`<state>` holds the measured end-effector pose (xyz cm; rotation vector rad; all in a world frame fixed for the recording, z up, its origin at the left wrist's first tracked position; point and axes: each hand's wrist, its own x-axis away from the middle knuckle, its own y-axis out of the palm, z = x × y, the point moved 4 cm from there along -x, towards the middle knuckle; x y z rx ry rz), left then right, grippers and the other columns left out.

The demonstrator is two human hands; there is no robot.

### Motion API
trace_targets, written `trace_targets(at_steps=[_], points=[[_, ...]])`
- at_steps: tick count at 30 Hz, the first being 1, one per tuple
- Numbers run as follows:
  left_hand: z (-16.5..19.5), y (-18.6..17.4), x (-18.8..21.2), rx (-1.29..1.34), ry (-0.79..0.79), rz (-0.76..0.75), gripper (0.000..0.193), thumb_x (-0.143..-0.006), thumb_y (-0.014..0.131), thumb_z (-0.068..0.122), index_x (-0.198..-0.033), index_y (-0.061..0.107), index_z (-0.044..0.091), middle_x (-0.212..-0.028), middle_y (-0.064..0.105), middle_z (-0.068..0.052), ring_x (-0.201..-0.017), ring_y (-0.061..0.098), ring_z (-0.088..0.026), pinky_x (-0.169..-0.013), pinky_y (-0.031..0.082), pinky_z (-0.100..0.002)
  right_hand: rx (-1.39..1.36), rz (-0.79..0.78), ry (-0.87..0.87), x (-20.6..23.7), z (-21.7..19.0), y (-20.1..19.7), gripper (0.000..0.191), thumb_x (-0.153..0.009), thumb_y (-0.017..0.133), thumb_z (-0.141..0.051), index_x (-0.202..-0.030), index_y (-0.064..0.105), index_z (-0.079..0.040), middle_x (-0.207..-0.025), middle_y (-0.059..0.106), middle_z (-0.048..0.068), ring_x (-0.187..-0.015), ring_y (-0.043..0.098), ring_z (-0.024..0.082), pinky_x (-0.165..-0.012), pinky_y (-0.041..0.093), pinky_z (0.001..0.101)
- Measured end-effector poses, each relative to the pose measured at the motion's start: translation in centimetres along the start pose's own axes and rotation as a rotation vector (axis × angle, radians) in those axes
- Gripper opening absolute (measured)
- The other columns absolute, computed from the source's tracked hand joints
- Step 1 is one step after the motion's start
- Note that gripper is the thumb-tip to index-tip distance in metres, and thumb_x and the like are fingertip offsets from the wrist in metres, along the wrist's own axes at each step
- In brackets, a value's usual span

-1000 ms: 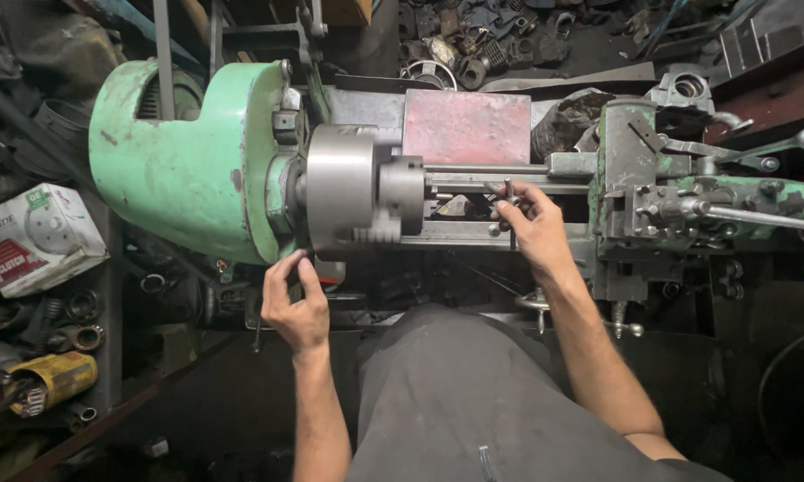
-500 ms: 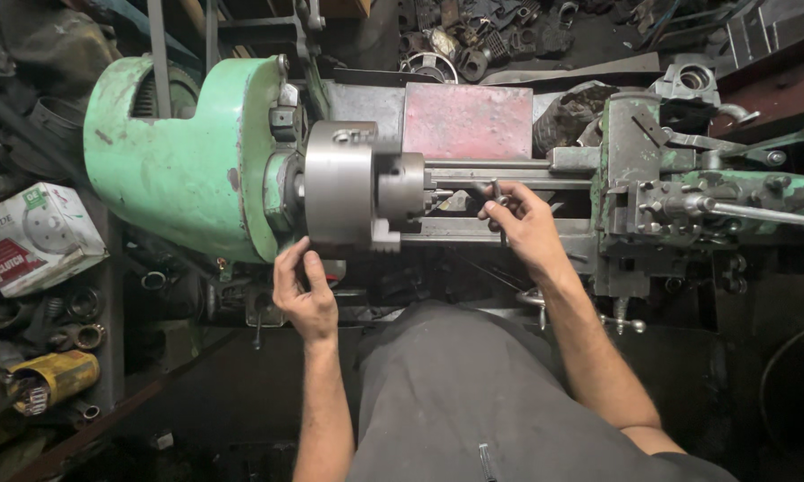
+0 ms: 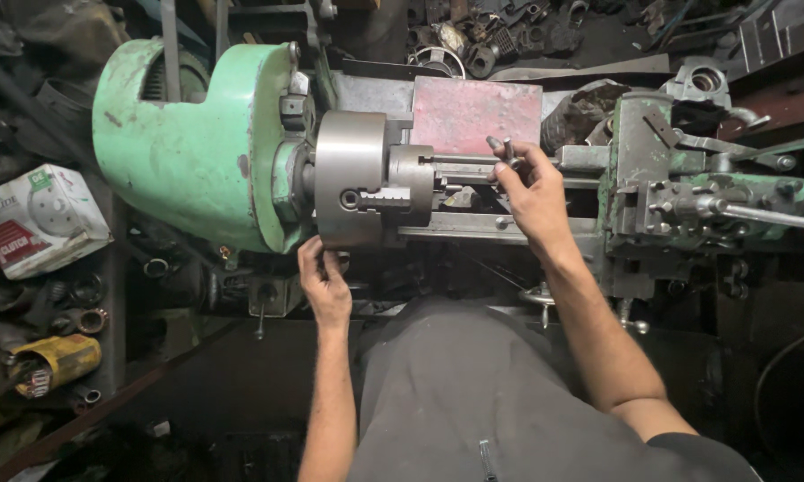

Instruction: The person operates a metal lathe, adjusting the chuck and tool post while the machine spins a cylindrical metal workpiece. They use a wrench to tighten components and a file to smooth the surface of the rotating metal.

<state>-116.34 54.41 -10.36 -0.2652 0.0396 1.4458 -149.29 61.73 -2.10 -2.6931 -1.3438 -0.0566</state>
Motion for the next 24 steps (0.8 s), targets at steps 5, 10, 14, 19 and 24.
trace_targets(at_steps=[5, 10, 14, 19, 24], points=[[1.2, -0.2, -0.3, -0.021, -0.009, 0.013, 0.019, -0.109, 0.058, 0.017, -0.121, 0.062, 0.002, -0.124, 0.062, -0.008, -0.100, 0.065, -0.016, -0.079, 0.057, -0.028, 0.164, -0.255, 0.069, 1.2, 0.6, 1.4, 0.024, -0.096, 0.069, -0.009, -0.119, 0.068, -0.006, -0.092, 0.070, 0.001, -0.082, 0.062, 0.007, -0.071, 0.049, 0.0259], [4.4, -1.8, -0.6, -0.294, 0.112, 0.037, 0.018, -0.102, 0.064, 0.009, -0.118, 0.066, 0.000, -0.114, 0.070, -0.013, -0.106, 0.068, -0.025, -0.092, 0.054, -0.037, 0.191, -0.145, 0.013, 1.7, 1.0, 1.4, 0.021, -0.099, 0.068, -0.010, -0.119, 0.069, -0.005, -0.093, 0.071, 0.001, -0.083, 0.062, 0.007, -0.074, 0.050, 0.0237], [5.4, -3.9, -0.8, -0.400, 0.022, 0.065, 0.016, -0.100, 0.067, 0.012, -0.113, 0.070, 0.002, -0.109, 0.074, -0.014, -0.104, 0.072, -0.029, -0.092, 0.055, -0.038, 0.282, -0.193, -0.043, 2.1, 0.8, 1.9, 0.023, -0.095, 0.071, -0.010, -0.117, 0.069, -0.004, -0.093, 0.073, 0.002, -0.085, 0.065, 0.008, -0.075, 0.051, 0.0234], [3.1, -8.5, -1.0, -1.005, -0.068, -0.085, 0.041, -0.096, 0.078, 0.030, -0.120, 0.069, -0.001, -0.113, 0.071, -0.024, -0.107, 0.067, -0.043, -0.097, 0.052, -0.049, 0.324, -0.097, -0.060, 2.7, 0.2, 1.7, 0.022, -0.096, 0.070, -0.011, -0.118, 0.069, -0.005, -0.095, 0.074, 0.004, -0.085, 0.064, 0.008, -0.072, 0.050, 0.0248], [-2.5, -13.3, 0.0, -1.144, -0.126, -0.102, 0.107, -0.058, 0.093, 0.044, -0.142, 0.049, -0.007, -0.130, 0.057, -0.034, -0.110, 0.059, -0.052, -0.091, 0.047, -0.060, 0.317, -0.159, 0.032, 3.1, 0.8, 2.0, 0.020, -0.095, 0.067, -0.011, -0.115, 0.070, -0.007, -0.094, 0.076, 0.002, -0.089, 0.069, 0.008, -0.066, 0.049, 0.0261]])
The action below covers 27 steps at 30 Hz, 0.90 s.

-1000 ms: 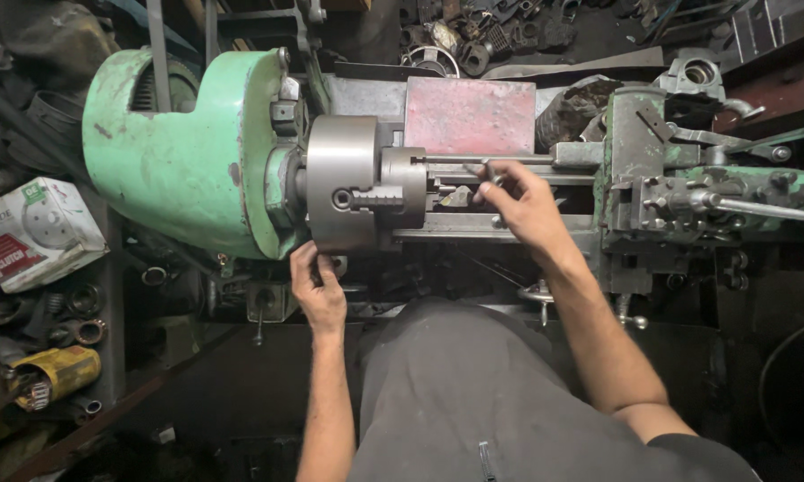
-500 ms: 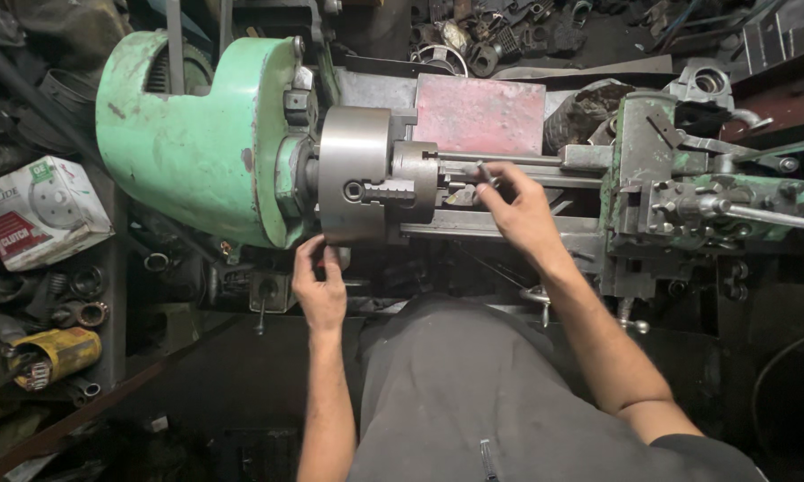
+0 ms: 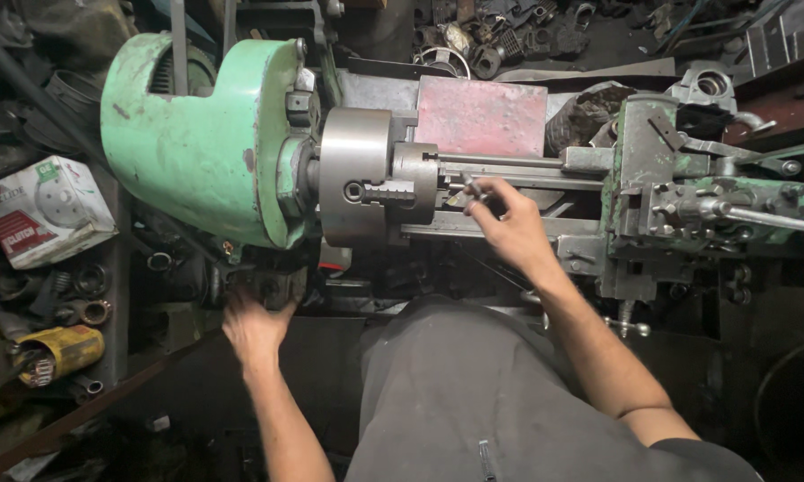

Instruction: The person operates a metal lathe, adjusting the chuck and tool post while the machine spins a cylindrical metal workpiece. They use a wrench to tighten components and a file to smooth the surface of the rotating metal.

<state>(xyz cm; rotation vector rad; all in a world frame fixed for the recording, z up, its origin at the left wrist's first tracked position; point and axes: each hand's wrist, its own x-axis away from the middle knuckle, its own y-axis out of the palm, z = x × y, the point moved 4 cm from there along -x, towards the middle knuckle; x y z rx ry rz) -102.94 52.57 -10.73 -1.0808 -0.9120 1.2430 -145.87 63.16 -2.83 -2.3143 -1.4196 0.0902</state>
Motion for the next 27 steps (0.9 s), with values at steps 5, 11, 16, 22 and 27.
trace_targets(at_steps=[5, 11, 16, 22, 27], points=[[-0.7, 5.8, 1.5, 0.150, -0.065, 0.197, 0.093, -0.072, 0.089, 0.037, -0.148, 0.051, -0.002, -0.140, 0.056, -0.028, -0.127, 0.057, -0.047, -0.109, 0.047, -0.059, -0.141, 0.108, -0.144, -0.6, 0.3, -0.8, 0.021, -0.101, 0.067, -0.008, -0.121, 0.066, -0.002, -0.099, 0.073, 0.002, -0.091, 0.068, 0.009, -0.079, 0.052, 0.0230], [-1.2, 3.6, 1.8, 0.063, -0.135, 0.029, 0.086, -0.070, 0.087, 0.034, -0.145, 0.057, 0.005, -0.139, 0.058, -0.026, -0.121, 0.056, -0.047, -0.098, 0.051, -0.058, -0.224, 0.100, 0.053, -0.6, 1.5, -1.6, 0.023, -0.100, 0.067, -0.009, -0.122, 0.067, -0.005, -0.091, 0.073, 0.001, -0.078, 0.060, 0.004, -0.059, 0.042, 0.0221], [4.0, -1.4, 0.7, -0.231, 0.149, 0.276, 0.078, -0.063, 0.085, 0.040, -0.129, 0.066, 0.003, -0.123, 0.068, -0.023, -0.105, 0.067, -0.042, -0.089, 0.054, -0.053, -0.210, 0.105, 0.029, -0.4, 2.1, -2.2, 0.023, -0.100, 0.067, -0.009, -0.122, 0.067, -0.004, -0.091, 0.073, 0.002, -0.079, 0.062, 0.005, -0.063, 0.048, 0.0223], [10.9, -3.8, 0.4, 0.448, 0.162, 0.316, 0.015, -0.096, 0.073, 0.012, -0.108, 0.073, 0.005, -0.107, 0.074, -0.014, -0.098, 0.072, -0.033, -0.087, 0.057, -0.042, -0.242, 0.125, 0.021, -0.2, 3.3, -2.5, 0.024, -0.100, 0.067, -0.007, -0.123, 0.067, -0.002, -0.094, 0.071, 0.002, -0.084, 0.066, 0.006, -0.071, 0.052, 0.0236], [14.0, -5.1, -0.2, 0.759, 0.246, 0.332, 0.013, -0.099, 0.069, 0.004, -0.111, 0.070, 0.001, -0.109, 0.074, -0.013, -0.101, 0.073, -0.027, -0.091, 0.058, -0.037, -0.236, 0.111, 0.023, -0.1, 3.6, -2.5, 0.024, -0.100, 0.067, -0.007, -0.124, 0.066, -0.001, -0.093, 0.071, 0.003, -0.085, 0.065, 0.007, -0.072, 0.051, 0.0240]])
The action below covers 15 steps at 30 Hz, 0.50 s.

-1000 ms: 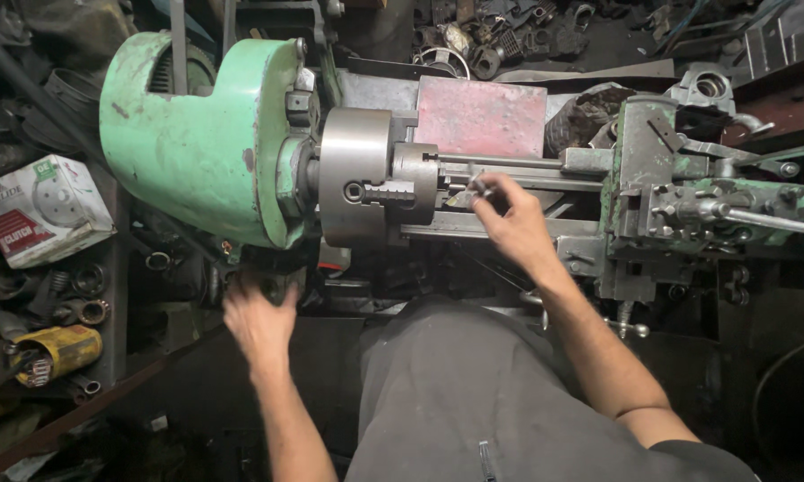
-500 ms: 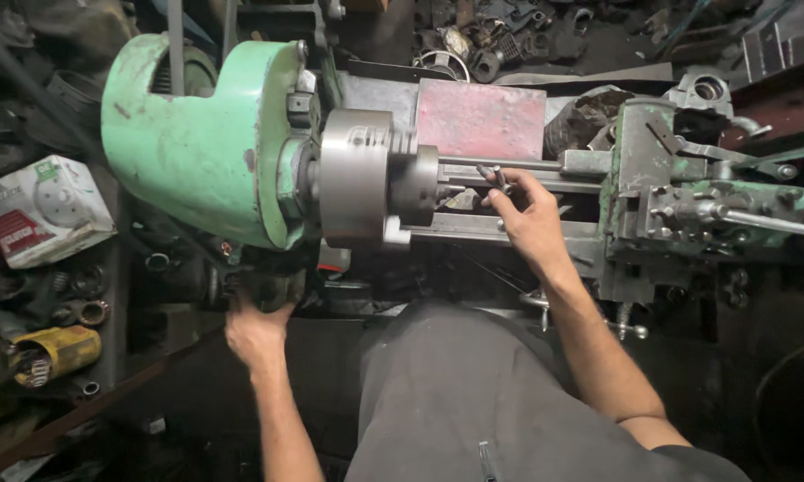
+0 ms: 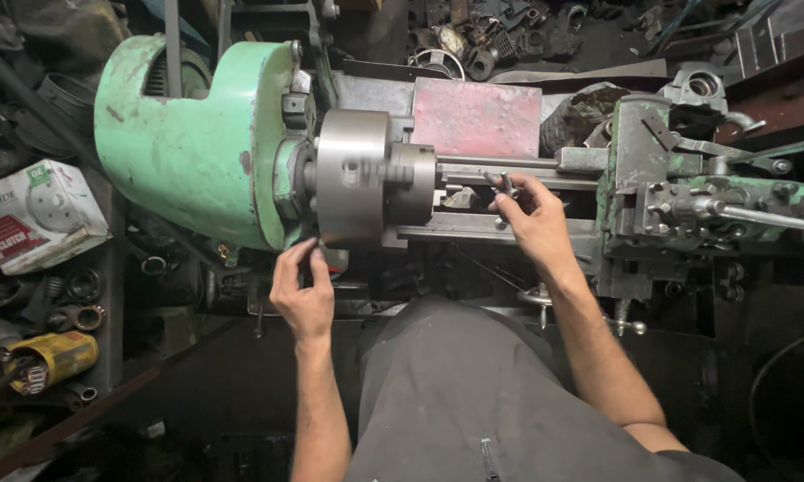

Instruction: The person operates a metal lathe, adjusting the chuck and tool post while the machine spins a cylindrical metal workpiece. They use a wrench to tighten components and a file to smooth the surface of the rotating metal.

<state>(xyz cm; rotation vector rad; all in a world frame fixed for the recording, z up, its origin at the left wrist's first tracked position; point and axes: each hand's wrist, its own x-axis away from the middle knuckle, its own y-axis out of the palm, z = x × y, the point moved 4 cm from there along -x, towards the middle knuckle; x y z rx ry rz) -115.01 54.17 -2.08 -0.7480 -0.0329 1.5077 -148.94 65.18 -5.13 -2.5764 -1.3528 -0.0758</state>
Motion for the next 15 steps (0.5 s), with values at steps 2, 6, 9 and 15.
trace_targets(at_steps=[2, 6, 9, 15], points=[[0.1, 0.5, -0.2, 0.179, -0.095, -0.015, 0.016, -0.102, 0.066, 0.005, -0.117, 0.069, 0.000, -0.115, 0.073, -0.011, -0.104, 0.072, -0.023, -0.094, 0.058, -0.035, -0.011, -0.020, 0.025, 0.1, 0.0, 0.2, 0.024, -0.099, 0.066, -0.008, -0.123, 0.067, -0.002, -0.093, 0.071, 0.002, -0.083, 0.065, 0.006, -0.069, 0.051, 0.0244], [-0.2, 1.5, 0.0, 0.428, -0.268, -0.041, 0.023, -0.104, 0.062, 0.008, -0.124, 0.068, -0.001, -0.123, 0.070, -0.009, -0.105, 0.069, -0.015, -0.090, 0.058, -0.029, -0.014, -0.035, 0.063, 0.3, -0.4, 0.6, 0.024, -0.099, 0.067, -0.008, -0.122, 0.068, -0.003, -0.088, 0.072, 0.004, -0.076, 0.059, 0.006, -0.067, 0.047, 0.0240], [-0.6, 1.9, 0.3, 0.409, -0.250, -0.033, 0.025, -0.103, 0.062, 0.009, -0.126, 0.067, -0.002, -0.123, 0.069, -0.009, -0.105, 0.067, -0.015, -0.090, 0.056, -0.029, 0.003, -0.063, 0.005, 0.4, -1.1, 0.9, 0.022, -0.099, 0.066, -0.008, -0.121, 0.068, -0.004, -0.088, 0.072, 0.003, -0.079, 0.061, 0.005, -0.068, 0.047, 0.0222], [-2.9, 2.9, 1.9, 0.225, -0.170, -0.023, 0.023, -0.101, 0.062, 0.007, -0.122, 0.067, -0.002, -0.118, 0.068, -0.012, -0.108, 0.067, -0.023, -0.096, 0.054, -0.033, 0.018, -0.092, 0.073, 0.4, -1.7, 1.2, 0.022, -0.100, 0.065, -0.010, -0.121, 0.069, -0.005, -0.086, 0.072, 0.003, -0.074, 0.056, 0.006, -0.065, 0.044, 0.0229]])
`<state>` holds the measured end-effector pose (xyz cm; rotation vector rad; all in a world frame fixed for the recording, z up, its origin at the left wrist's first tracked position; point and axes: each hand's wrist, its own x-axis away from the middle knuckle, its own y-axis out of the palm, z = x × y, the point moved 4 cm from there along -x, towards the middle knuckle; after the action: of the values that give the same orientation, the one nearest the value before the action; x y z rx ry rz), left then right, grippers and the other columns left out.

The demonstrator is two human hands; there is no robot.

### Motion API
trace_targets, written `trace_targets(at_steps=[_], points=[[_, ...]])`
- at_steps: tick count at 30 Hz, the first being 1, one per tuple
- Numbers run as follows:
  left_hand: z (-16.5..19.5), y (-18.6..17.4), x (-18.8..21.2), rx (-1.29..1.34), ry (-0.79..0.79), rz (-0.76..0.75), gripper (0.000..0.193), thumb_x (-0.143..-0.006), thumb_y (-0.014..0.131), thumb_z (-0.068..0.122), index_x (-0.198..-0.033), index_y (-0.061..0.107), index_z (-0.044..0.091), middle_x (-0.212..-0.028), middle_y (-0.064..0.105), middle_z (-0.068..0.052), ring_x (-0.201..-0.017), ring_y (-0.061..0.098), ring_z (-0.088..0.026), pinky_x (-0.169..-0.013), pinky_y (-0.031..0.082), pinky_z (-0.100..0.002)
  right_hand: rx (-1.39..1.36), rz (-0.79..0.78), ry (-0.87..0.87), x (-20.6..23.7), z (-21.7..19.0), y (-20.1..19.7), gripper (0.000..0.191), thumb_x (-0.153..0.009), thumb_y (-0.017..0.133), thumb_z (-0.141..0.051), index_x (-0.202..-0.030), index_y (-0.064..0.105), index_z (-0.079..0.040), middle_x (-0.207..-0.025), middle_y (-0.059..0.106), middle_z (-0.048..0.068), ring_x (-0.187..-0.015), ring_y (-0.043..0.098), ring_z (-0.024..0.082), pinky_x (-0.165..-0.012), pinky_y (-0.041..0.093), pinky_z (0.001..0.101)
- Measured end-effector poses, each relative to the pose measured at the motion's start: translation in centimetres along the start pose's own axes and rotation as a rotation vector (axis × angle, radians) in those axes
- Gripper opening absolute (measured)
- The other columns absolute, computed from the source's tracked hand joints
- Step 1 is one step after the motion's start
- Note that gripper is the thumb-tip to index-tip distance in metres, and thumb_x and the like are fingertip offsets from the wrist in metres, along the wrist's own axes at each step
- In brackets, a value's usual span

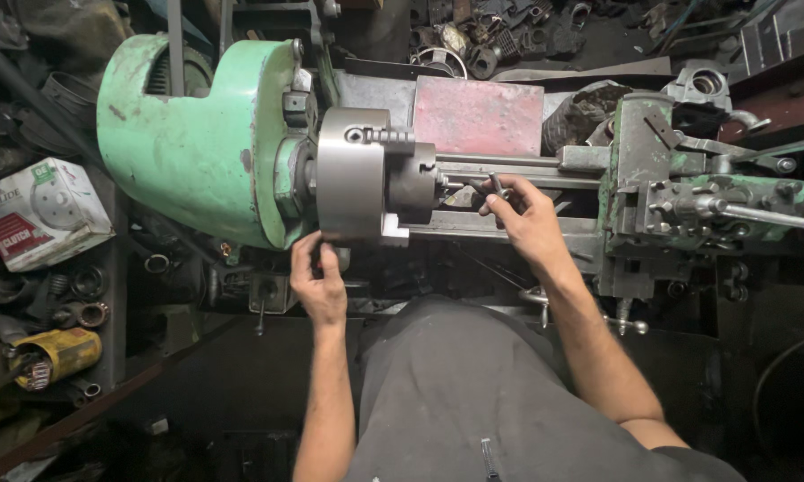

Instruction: The person operates a metal lathe, adjusting the chuck and tool post while the machine spins a cylindrical metal workpiece. They use a wrench to tighten components and a file to smooth the surface of the rotating metal.

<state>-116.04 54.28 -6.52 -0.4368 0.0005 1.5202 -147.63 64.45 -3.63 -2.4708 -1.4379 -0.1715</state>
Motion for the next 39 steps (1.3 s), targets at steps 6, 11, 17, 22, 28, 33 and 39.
trace_targets(at_steps=[6, 11, 17, 22, 28, 33, 39], points=[[-3.6, 0.4, 1.7, -0.122, 0.013, -0.024, 0.023, -0.099, 0.066, 0.005, -0.120, 0.066, -0.002, -0.119, 0.070, -0.016, -0.109, 0.069, -0.029, -0.095, 0.053, -0.037, -0.013, 0.020, -0.067, -1.7, -0.9, -0.7, 0.023, -0.099, 0.064, -0.009, -0.122, 0.067, -0.005, -0.090, 0.071, 0.002, -0.083, 0.063, 0.004, -0.066, 0.048, 0.0222], [-6.5, -3.0, 2.6, -0.408, -0.038, -0.038, 0.022, -0.099, 0.068, 0.011, -0.119, 0.072, 0.004, -0.115, 0.073, -0.015, -0.107, 0.071, -0.032, -0.096, 0.055, -0.042, -0.073, 0.121, -0.184, -3.1, -1.1, -0.7, 0.026, -0.101, 0.065, -0.007, -0.127, 0.064, -0.004, -0.098, 0.071, 0.002, -0.090, 0.065, 0.007, -0.079, 0.050, 0.0227], [-7.9, -9.3, 1.0, -1.160, 0.159, -0.029, 0.079, -0.066, 0.085, 0.046, -0.126, 0.064, 0.000, -0.120, 0.069, -0.023, -0.108, 0.069, -0.043, -0.093, 0.052, -0.052, 0.103, -0.051, -0.171, -1.7, -0.7, 1.0, 0.028, -0.096, 0.070, -0.007, -0.123, 0.068, -0.003, -0.099, 0.071, 0.003, -0.088, 0.065, 0.009, -0.078, 0.053, 0.0242], [-8.6, -10.9, 0.8, -0.935, -0.114, -0.136, 0.090, -0.066, 0.089, 0.057, -0.132, 0.064, 0.001, -0.120, 0.069, -0.023, -0.101, 0.067, -0.046, -0.090, 0.052, -0.055, -0.031, 0.052, 0.035, -1.6, -0.3, 0.4, 0.027, -0.099, 0.066, -0.012, -0.125, 0.068, -0.006, -0.092, 0.071, 0.002, -0.083, 0.061, 0.009, -0.065, 0.045, 0.0255], [-10.0, -9.3, 2.0, -1.015, -0.091, -0.015, 0.084, -0.072, 0.091, 0.055, -0.131, 0.064, 0.002, -0.115, 0.070, -0.022, -0.101, 0.069, -0.044, -0.090, 0.052, -0.055, 0.030, -0.079, -0.041, -0.9, -0.4, 1.4, 0.026, -0.098, 0.067, -0.010, -0.124, 0.068, -0.005, -0.090, 0.072, 0.002, -0.084, 0.063, 0.008, -0.076, 0.050, 0.0245], [-10.2, -8.2, 3.3, -0.973, 0.025, 0.078, 0.090, -0.076, 0.086, 0.046, -0.143, 0.054, -0.006, -0.134, 0.062, -0.029, -0.122, 0.060, -0.048, -0.107, 0.048, -0.053, -0.090, 0.006, -0.092, -0.7, -1.1, 1.4, 0.025, -0.100, 0.066, -0.010, -0.125, 0.065, -0.005, -0.094, 0.071, -0.001, -0.088, 0.063, 0.005, -0.079, 0.049, 0.0230], [-8.2, -10.6, 1.2, -1.135, -0.248, -0.183, 0.094, -0.068, 0.085, 0.056, -0.141, 0.057, 0.006, -0.126, 0.067, -0.022, -0.113, 0.061, -0.043, -0.105, 0.044, -0.055, -0.081, 0.052, 0.047, -0.6, -0.4, 0.0, 0.024, -0.099, 0.066, -0.009, -0.123, 0.068, -0.007, -0.087, 0.070, -0.001, -0.078, 0.059, 0.004, -0.062, 0.044, 0.0223]])
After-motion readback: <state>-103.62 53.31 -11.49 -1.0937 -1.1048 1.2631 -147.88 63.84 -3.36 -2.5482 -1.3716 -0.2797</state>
